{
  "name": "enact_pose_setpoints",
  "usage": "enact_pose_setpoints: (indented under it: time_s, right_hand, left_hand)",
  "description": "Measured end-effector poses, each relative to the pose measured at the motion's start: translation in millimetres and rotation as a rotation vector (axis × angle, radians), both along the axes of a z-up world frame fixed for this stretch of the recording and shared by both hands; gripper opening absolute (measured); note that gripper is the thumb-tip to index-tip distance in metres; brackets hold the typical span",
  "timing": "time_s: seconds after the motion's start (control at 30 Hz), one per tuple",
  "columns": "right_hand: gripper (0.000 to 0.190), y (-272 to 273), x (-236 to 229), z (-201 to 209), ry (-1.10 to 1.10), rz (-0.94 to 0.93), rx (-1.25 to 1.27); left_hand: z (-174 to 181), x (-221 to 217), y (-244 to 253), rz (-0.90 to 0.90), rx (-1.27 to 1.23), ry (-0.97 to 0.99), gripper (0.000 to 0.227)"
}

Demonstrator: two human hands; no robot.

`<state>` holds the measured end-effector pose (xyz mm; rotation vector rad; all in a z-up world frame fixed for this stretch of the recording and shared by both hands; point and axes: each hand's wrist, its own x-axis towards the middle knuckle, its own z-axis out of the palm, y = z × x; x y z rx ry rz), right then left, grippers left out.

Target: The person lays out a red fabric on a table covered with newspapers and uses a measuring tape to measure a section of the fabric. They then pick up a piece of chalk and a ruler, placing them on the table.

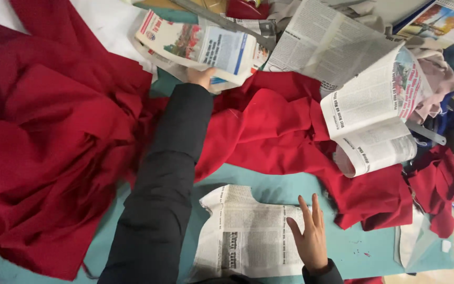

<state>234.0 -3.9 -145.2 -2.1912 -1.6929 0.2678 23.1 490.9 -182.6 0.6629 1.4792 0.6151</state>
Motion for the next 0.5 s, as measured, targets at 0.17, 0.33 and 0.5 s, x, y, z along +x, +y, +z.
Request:
enact_pose_setpoints:
  time_s: [0.17,0.33,0.5]
  right_hand:
    - [0.065,13.2,-4.1,-1.7,0.033,0.005,-0.048]
    - [0.062,18.1,-11.7,1.3,0.066,0.015,-0.078]
    - [0.059,19.9,-20.8,4.7,0.047,0.055,-0.037]
  left_hand:
    - [-55.0,12.1,27.2,-0.016,0.314,-0.138,0.026]
    - [45.3,-30.2,19.2,0.271,0.24,-0.387,0.053]
    - [48.0,-95.0,35.8,0.258,0.49,-1.169,0.056]
